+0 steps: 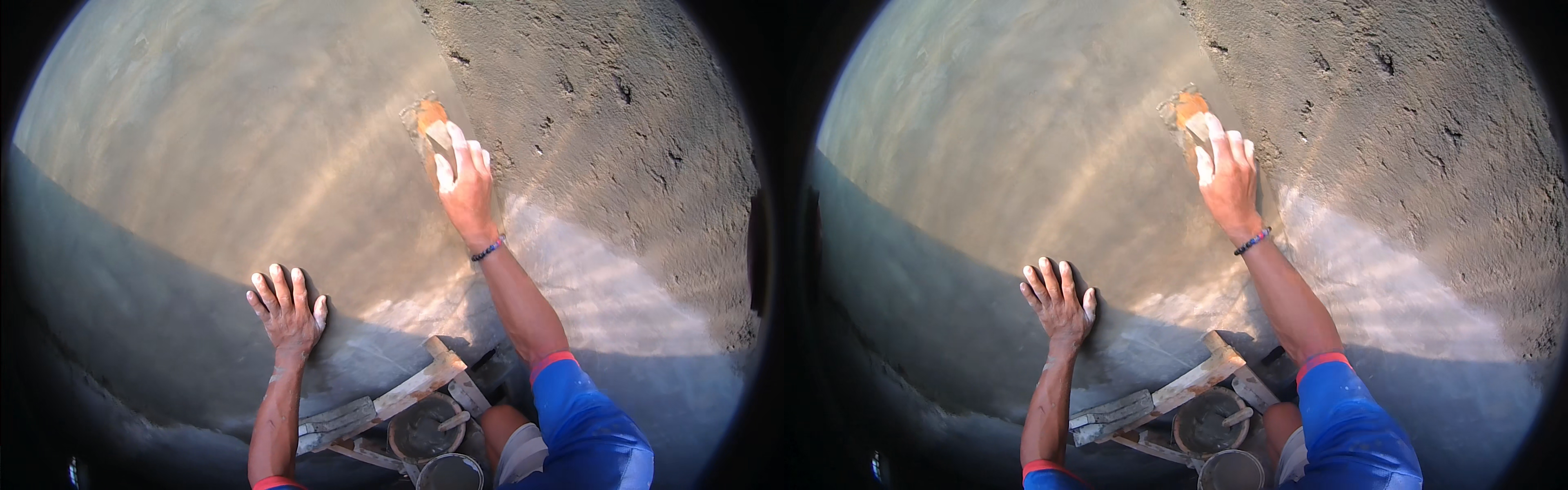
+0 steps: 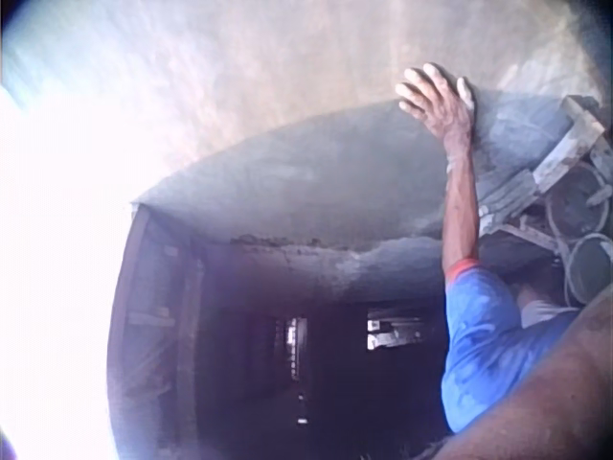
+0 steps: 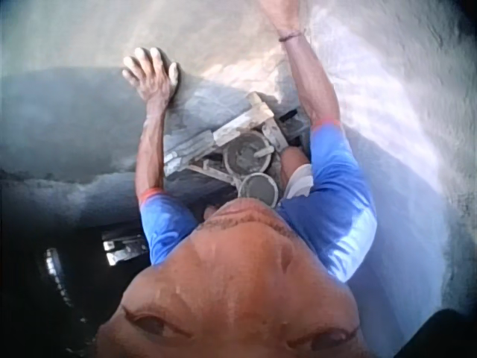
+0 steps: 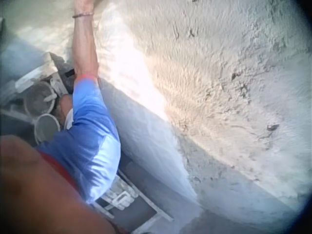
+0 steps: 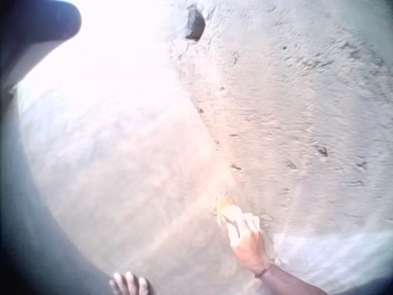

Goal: The person smooths wet plaster onto a vertical wall using a wooden float, repeatedly rubbing the tool in circular and sweeping motions across the surface while supporting themselves with their other hand against the wall.

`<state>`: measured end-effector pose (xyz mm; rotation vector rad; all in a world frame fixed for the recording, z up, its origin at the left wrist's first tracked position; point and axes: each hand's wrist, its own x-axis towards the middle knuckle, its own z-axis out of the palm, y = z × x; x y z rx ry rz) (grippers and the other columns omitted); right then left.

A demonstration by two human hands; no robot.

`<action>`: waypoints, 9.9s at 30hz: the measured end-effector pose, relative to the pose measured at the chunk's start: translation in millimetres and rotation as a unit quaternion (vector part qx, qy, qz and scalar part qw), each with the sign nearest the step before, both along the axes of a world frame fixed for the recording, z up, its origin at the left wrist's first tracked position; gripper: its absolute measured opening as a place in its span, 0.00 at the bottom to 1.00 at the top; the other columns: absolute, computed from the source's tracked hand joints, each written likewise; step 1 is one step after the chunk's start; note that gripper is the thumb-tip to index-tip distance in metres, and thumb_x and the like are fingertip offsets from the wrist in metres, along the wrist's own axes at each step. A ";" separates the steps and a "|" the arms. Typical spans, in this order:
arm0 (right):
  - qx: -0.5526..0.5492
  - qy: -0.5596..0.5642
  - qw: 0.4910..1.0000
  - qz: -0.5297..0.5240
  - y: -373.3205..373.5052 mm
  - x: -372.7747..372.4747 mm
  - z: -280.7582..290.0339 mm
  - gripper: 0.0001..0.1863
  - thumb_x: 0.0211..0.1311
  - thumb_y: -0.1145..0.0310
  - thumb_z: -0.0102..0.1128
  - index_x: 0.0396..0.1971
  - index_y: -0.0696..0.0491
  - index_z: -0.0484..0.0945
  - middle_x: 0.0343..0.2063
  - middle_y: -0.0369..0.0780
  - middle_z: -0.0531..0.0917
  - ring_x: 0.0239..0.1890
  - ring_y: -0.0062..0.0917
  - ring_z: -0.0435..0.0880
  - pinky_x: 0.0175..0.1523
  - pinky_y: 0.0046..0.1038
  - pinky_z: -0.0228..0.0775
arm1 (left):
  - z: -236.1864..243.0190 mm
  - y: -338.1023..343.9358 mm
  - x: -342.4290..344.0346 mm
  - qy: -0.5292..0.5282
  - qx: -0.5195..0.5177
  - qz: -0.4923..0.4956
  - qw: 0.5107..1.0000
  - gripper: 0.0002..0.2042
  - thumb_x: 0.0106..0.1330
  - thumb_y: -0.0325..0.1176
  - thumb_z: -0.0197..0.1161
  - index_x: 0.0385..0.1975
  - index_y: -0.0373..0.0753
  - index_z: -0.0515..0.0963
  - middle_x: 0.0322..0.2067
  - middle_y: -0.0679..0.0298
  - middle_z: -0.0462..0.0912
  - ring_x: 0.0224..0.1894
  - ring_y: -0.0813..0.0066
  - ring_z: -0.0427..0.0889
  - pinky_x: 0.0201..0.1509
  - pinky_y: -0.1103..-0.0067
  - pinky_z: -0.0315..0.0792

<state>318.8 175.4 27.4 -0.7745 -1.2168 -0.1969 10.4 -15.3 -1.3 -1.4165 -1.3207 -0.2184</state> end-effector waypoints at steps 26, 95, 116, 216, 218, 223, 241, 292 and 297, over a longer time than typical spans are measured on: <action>-0.085 0.050 0.994 0.039 -26.5 -33.4 -190.1 0.34 0.58 0.72 0.67 0.65 0.58 0.67 0.50 0.48 0.78 0.51 0.45 0.74 0.57 0.43 0.69 | 1.6 2.3 -3.5 0.004 0.004 0.003 1.000 0.39 0.63 0.53 0.62 0.71 0.42 0.58 0.74 0.47 0.46 0.76 0.36 0.37 0.76 0.45 0.32; -0.008 -0.053 0.982 0.183 -58.6 -80.9 -112.0 0.38 0.49 0.69 0.70 0.64 0.50 0.69 0.40 0.44 0.73 0.45 0.44 0.73 0.51 0.43 0.69 | -6.2 7.5 -9.2 0.020 0.015 0.032 0.999 0.36 0.71 0.56 0.48 0.73 0.39 0.54 0.75 0.47 0.43 0.76 0.36 0.36 0.75 0.46 0.31; -0.120 0.107 0.983 0.088 -16.9 -26.2 -126.6 0.29 0.60 0.70 0.64 0.62 0.57 0.68 0.45 0.52 0.77 0.48 0.49 0.76 0.54 0.43 0.69 | -4.5 -0.2 -7.4 0.040 0.042 0.027 0.998 0.33 0.73 0.55 0.45 0.71 0.39 0.57 0.74 0.46 0.48 0.76 0.37 0.40 0.75 0.47 0.35; 0.057 -0.116 0.991 0.030 -11.6 -29.3 -51.8 0.31 0.56 0.68 0.68 0.61 0.57 0.70 0.43 0.48 0.78 0.46 0.48 0.75 0.55 0.44 0.70 | -3.7 3.2 -2.5 -0.011 0.021 -0.012 1.000 0.35 0.60 0.57 0.63 0.67 0.50 0.67 0.73 0.56 0.54 0.75 0.42 0.48 0.76 0.46 0.34; 0.047 -0.005 0.999 -0.002 -1.5 -24.2 26.4 0.29 0.58 0.68 0.66 0.60 0.58 0.70 0.45 0.51 0.78 0.47 0.49 0.76 0.54 0.44 0.70 | -6.6 4.0 -2.3 -0.007 0.014 -0.008 1.000 0.36 0.60 0.57 0.63 0.67 0.50 0.66 0.73 0.55 0.53 0.75 0.41 0.47 0.76 0.46 0.33; 0.072 -0.098 0.990 0.073 -36.1 -66.3 0.0 0.31 0.58 0.70 0.66 0.62 0.57 0.68 0.44 0.50 0.77 0.48 0.47 0.74 0.53 0.44 0.69 | 0.3 -4.8 -7.8 -0.002 0.014 0.007 1.000 0.37 0.60 0.57 0.64 0.68 0.49 0.65 0.74 0.54 0.51 0.75 0.40 0.45 0.76 0.46 0.31; -0.038 0.033 0.999 -0.004 -9.6 -20.9 -54.3 0.26 0.60 0.71 0.65 0.59 0.59 0.71 0.47 0.51 0.78 0.51 0.46 0.76 0.56 0.40 0.70 | -2.7 4.2 0.6 0.011 0.003 0.009 1.000 0.38 0.60 0.54 0.65 0.69 0.46 0.63 0.74 0.51 0.50 0.75 0.37 0.42 0.75 0.44 0.32; -0.094 -0.044 0.990 0.097 -25.9 -19.9 -132.9 0.32 0.53 0.70 0.69 0.60 0.51 0.71 0.41 0.47 0.74 0.44 0.44 0.73 0.52 0.42 0.68 | -3.7 5.4 -2.0 0.006 0.021 0.009 1.000 0.38 0.66 0.56 0.57 0.71 0.41 0.58 0.74 0.47 0.45 0.76 0.36 0.38 0.75 0.45 0.31; -0.147 -0.052 0.981 0.113 -31.7 -19.8 -231.0 0.30 0.56 0.68 0.67 0.60 0.54 0.71 0.42 0.49 0.76 0.46 0.46 0.73 0.54 0.43 0.68 | -8.0 5.2 -3.7 -0.003 0.015 0.015 1.000 0.38 0.66 0.56 0.58 0.71 0.41 0.58 0.75 0.47 0.44 0.76 0.36 0.37 0.75 0.45 0.32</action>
